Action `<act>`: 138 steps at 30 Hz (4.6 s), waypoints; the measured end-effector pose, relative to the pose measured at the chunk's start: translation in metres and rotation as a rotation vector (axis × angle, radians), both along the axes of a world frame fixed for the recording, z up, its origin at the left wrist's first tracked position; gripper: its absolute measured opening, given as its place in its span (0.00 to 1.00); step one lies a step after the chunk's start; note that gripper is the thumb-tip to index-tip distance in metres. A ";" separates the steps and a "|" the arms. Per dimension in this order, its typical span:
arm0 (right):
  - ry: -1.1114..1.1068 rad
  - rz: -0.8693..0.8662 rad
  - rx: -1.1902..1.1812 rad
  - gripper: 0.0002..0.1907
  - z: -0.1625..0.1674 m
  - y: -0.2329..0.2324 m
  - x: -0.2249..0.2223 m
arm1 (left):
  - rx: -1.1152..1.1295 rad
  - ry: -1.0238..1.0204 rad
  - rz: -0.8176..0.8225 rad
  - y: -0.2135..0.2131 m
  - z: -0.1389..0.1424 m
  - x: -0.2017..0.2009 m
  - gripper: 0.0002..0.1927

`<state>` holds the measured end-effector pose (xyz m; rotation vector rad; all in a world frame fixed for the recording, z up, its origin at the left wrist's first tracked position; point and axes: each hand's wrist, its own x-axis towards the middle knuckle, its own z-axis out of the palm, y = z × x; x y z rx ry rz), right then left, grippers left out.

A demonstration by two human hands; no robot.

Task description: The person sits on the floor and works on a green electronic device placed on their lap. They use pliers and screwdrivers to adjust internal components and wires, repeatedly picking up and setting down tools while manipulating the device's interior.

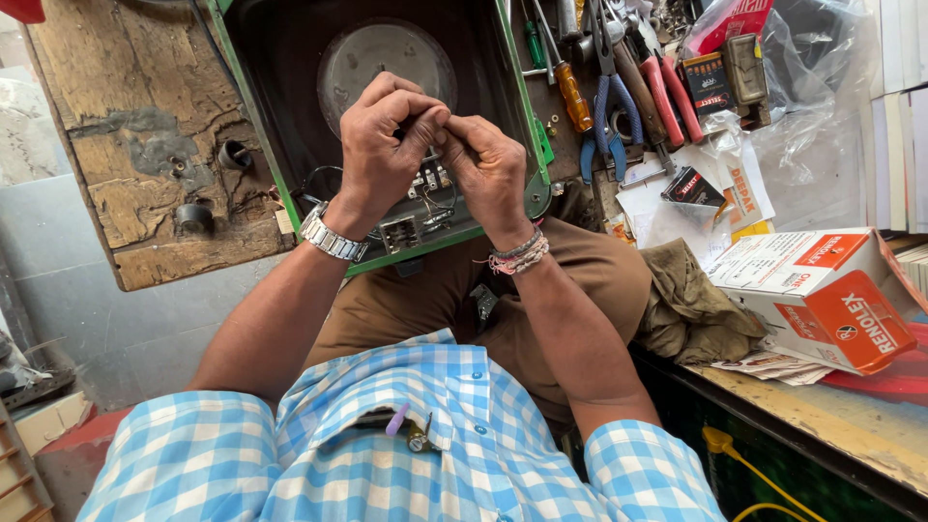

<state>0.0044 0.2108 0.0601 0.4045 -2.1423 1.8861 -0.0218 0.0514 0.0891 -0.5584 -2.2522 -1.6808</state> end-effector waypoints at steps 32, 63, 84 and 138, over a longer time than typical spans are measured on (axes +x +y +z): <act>-0.499 0.305 0.719 0.18 0.034 0.023 0.004 | 0.535 -0.970 0.018 -0.045 -0.007 -0.001 0.15; -0.503 0.281 0.741 0.12 0.023 0.013 0.010 | -0.414 -0.632 -0.183 -0.019 -0.041 0.004 0.12; -0.632 0.194 0.470 0.12 0.009 0.030 -0.002 | -0.446 -0.657 0.053 -0.037 0.002 0.008 0.14; -0.586 0.194 0.435 0.14 -0.018 0.005 -0.016 | -0.383 -0.628 -0.022 -0.020 -0.027 0.040 0.13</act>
